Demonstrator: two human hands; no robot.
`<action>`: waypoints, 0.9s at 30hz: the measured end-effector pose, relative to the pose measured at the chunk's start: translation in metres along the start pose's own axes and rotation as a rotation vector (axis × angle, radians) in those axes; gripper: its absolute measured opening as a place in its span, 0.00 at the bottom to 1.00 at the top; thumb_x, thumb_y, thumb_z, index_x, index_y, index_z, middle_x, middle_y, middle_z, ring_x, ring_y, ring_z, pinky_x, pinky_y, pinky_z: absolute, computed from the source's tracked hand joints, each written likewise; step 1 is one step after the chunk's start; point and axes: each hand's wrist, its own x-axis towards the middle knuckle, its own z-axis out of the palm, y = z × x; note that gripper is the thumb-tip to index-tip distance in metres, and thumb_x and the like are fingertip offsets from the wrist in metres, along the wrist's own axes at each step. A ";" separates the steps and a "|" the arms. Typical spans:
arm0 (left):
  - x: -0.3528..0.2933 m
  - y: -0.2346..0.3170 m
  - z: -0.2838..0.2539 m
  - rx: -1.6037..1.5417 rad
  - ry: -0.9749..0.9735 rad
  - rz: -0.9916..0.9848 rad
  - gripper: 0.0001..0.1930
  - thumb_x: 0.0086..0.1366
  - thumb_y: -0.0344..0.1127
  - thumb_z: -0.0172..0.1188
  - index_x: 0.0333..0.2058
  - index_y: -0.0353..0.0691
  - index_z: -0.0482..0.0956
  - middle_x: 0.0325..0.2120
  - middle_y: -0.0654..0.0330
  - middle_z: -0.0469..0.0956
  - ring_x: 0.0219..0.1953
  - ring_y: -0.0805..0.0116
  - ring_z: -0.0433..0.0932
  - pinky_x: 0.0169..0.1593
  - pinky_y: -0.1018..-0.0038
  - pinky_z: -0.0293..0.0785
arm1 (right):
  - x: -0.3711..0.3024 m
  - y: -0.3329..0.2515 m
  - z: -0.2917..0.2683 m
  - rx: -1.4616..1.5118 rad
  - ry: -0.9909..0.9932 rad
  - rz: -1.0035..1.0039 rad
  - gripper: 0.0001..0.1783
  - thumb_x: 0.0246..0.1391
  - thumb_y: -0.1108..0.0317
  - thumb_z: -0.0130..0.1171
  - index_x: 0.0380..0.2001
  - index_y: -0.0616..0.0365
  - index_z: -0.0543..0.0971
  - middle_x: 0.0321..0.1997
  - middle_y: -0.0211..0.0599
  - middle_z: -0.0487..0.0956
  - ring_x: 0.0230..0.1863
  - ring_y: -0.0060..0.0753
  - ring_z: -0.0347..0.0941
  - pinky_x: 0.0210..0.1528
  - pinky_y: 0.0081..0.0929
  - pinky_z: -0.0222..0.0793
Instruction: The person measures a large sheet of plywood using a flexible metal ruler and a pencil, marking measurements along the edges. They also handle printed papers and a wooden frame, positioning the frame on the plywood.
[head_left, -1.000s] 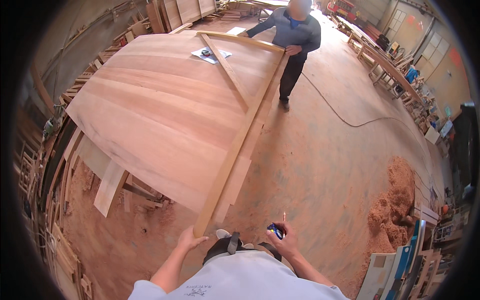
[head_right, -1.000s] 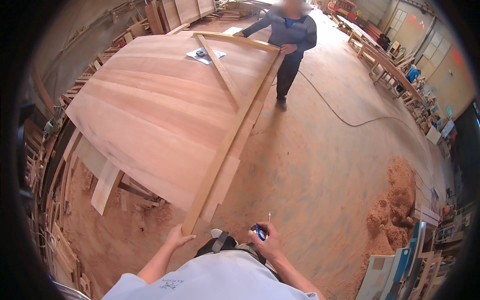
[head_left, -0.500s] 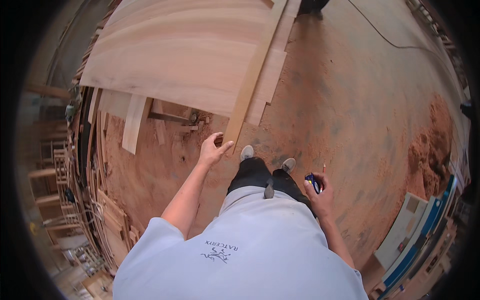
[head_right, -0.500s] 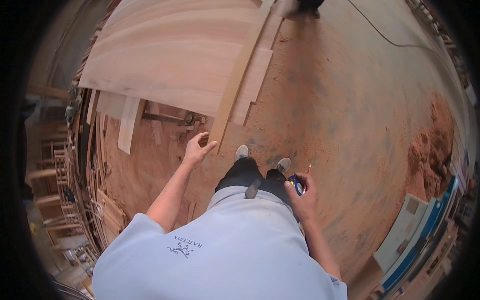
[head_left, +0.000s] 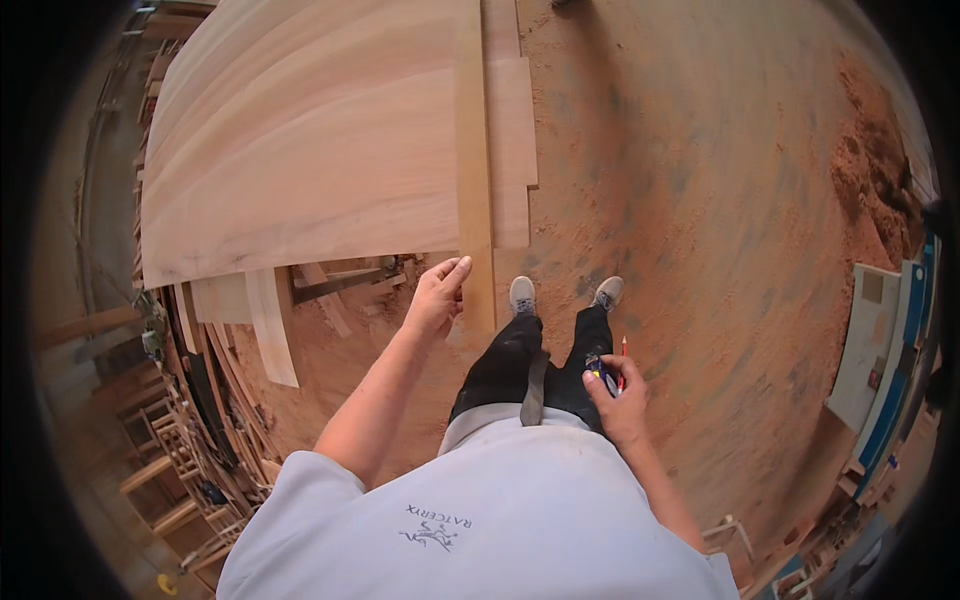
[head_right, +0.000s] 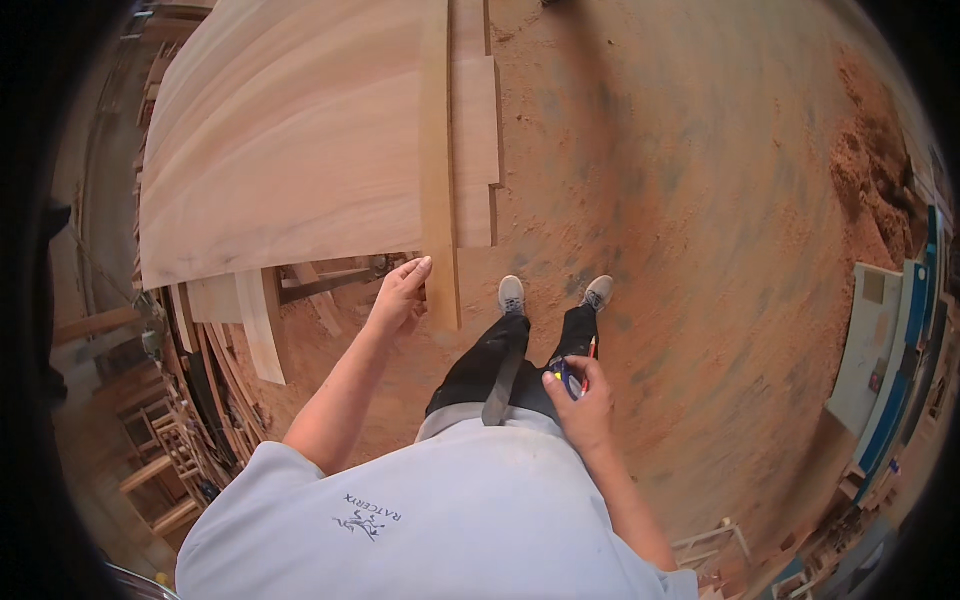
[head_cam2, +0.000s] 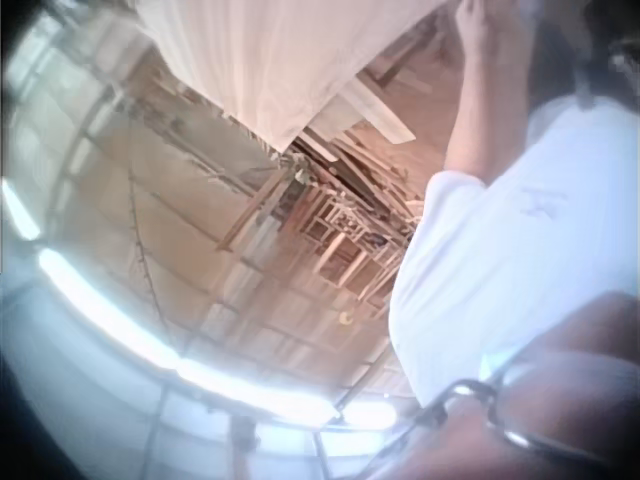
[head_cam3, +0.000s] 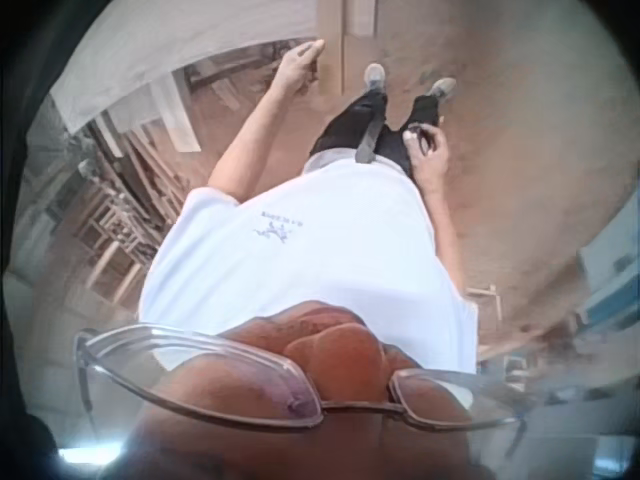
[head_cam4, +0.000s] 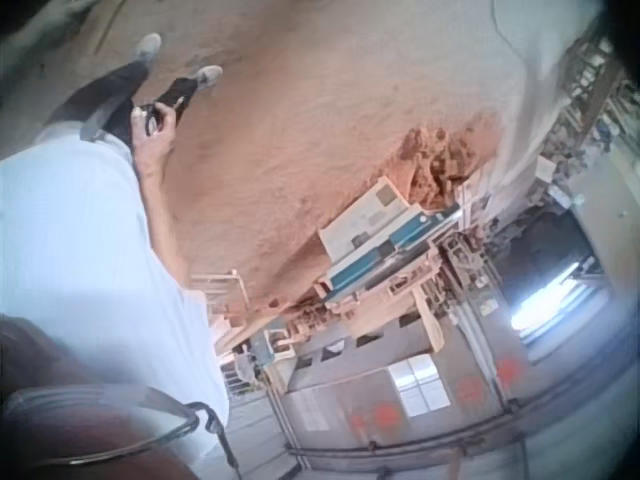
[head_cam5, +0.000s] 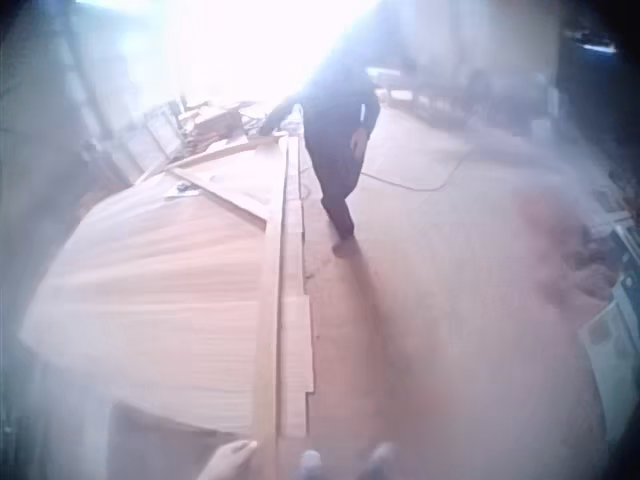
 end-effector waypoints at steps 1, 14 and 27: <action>0.005 0.001 -0.001 -0.035 -0.002 -0.009 0.15 0.73 0.47 0.62 0.45 0.41 0.80 0.32 0.70 0.80 0.29 0.82 0.77 0.31 0.81 0.71 | -0.002 0.004 0.005 0.016 0.009 -0.004 0.24 0.53 0.59 0.74 0.46 0.63 0.80 0.40 0.40 0.84 0.44 0.34 0.79 0.52 0.32 0.74; 0.008 0.013 0.009 -0.132 -0.007 -0.023 0.10 0.72 0.35 0.62 0.47 0.36 0.80 0.37 0.64 0.84 0.32 0.82 0.80 0.27 0.85 0.68 | -0.002 0.033 0.014 0.004 0.058 0.146 0.23 0.53 0.58 0.73 0.47 0.60 0.81 0.42 0.40 0.85 0.45 0.35 0.81 0.52 0.33 0.74; 0.001 0.023 0.011 -0.133 -0.069 -0.043 0.14 0.71 0.33 0.62 0.52 0.34 0.79 0.41 0.60 0.85 0.36 0.79 0.82 0.30 0.85 0.71 | -0.001 0.038 0.021 0.008 0.028 0.178 0.23 0.53 0.58 0.74 0.47 0.59 0.80 0.42 0.40 0.84 0.45 0.36 0.81 0.52 0.32 0.74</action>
